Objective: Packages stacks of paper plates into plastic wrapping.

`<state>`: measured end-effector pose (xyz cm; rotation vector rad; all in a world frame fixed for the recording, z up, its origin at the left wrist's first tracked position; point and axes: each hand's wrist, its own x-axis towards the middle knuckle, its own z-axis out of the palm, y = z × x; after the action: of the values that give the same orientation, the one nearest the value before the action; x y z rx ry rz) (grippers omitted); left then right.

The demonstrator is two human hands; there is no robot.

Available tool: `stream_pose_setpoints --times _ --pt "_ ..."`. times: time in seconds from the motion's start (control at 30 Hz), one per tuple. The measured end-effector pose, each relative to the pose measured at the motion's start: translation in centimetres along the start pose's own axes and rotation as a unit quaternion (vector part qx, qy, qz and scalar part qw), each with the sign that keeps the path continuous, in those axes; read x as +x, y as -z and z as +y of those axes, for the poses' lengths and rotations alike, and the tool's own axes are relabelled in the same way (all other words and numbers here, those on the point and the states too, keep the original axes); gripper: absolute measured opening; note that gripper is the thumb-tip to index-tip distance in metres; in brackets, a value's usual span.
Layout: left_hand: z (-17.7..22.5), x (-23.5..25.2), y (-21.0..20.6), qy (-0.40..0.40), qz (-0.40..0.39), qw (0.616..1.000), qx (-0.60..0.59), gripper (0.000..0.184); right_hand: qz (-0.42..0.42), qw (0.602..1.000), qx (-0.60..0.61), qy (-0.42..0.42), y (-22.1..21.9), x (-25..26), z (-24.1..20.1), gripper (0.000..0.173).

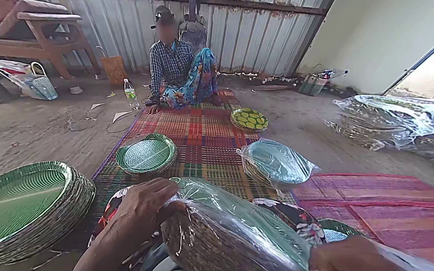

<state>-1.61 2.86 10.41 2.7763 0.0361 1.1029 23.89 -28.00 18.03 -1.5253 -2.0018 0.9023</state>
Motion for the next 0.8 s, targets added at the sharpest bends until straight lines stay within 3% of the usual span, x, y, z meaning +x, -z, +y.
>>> stream_pose_setpoints --times 0.07,0.13,0.2,0.23,0.3,0.37,0.4,0.47,0.6,0.67,0.73,0.8 --pt "-0.2 -0.9 -0.6 0.029 0.012 0.999 0.008 0.057 0.048 0.988 0.144 0.006 -1.2 0.5 2.5 0.028" --pt "-0.2 -1.6 -1.4 0.053 0.025 0.998 0.023 0.056 0.12 0.953 0.279 -0.02 -3.1 1.4 3.9 0.018" --pt "-0.1 -2.2 -2.0 0.076 0.032 0.996 0.03 0.055 0.201 0.924 0.324 -0.038 -4.7 2.5 4.1 0.006" --pt "-0.1 -2.5 -2.1 0.084 0.036 0.995 0.032 0.055 0.25 0.926 0.282 -0.04 -5.3 2.9 3.9 0.014" --pt "-0.1 -2.9 -2.5 0.094 0.049 0.993 0.047 0.054 0.365 0.93 0.043 -0.02 -6.5 3.5 3.8 0.026" --pt "-0.1 -3.3 -2.7 0.099 0.049 0.991 0.071 0.055 0.436 0.867 -0.243 -0.01 -7.7 4.0 4.5 0.034" --pt "-0.1 -3.5 -2.8 0.103 0.046 0.991 0.078 0.056 0.448 0.832 -0.327 -0.005 -8.3 4.2 5.1 0.035" --pt "0.0 -4.0 -3.3 0.111 0.05 0.989 0.083 0.059 0.432 0.821 -0.374 -0.008 -9.2 4.3 6.1 0.041" --pt "0.1 -4.7 -4.3 0.123 0.045 0.986 0.1 0.063 0.357 0.87 -0.34 -0.021 -10.8 4.7 8.2 0.076" --pt "0.1 -4.7 -4.8 0.116 0.038 0.987 0.102 0.064 0.349 0.871 -0.344 -0.031 -11.8 5.1 9.4 0.084" --pt "0.2 -4.4 -5.3 0.105 0.03 0.988 0.111 0.064 0.375 0.839 -0.393 -0.039 -12.7 5.9 10.6 0.083" --pt "0.4 -3.8 -5.5 0.102 0.022 0.987 0.119 0.064 0.399 0.804 -0.438 -0.049 -13.3 6.6 11.8 0.066"
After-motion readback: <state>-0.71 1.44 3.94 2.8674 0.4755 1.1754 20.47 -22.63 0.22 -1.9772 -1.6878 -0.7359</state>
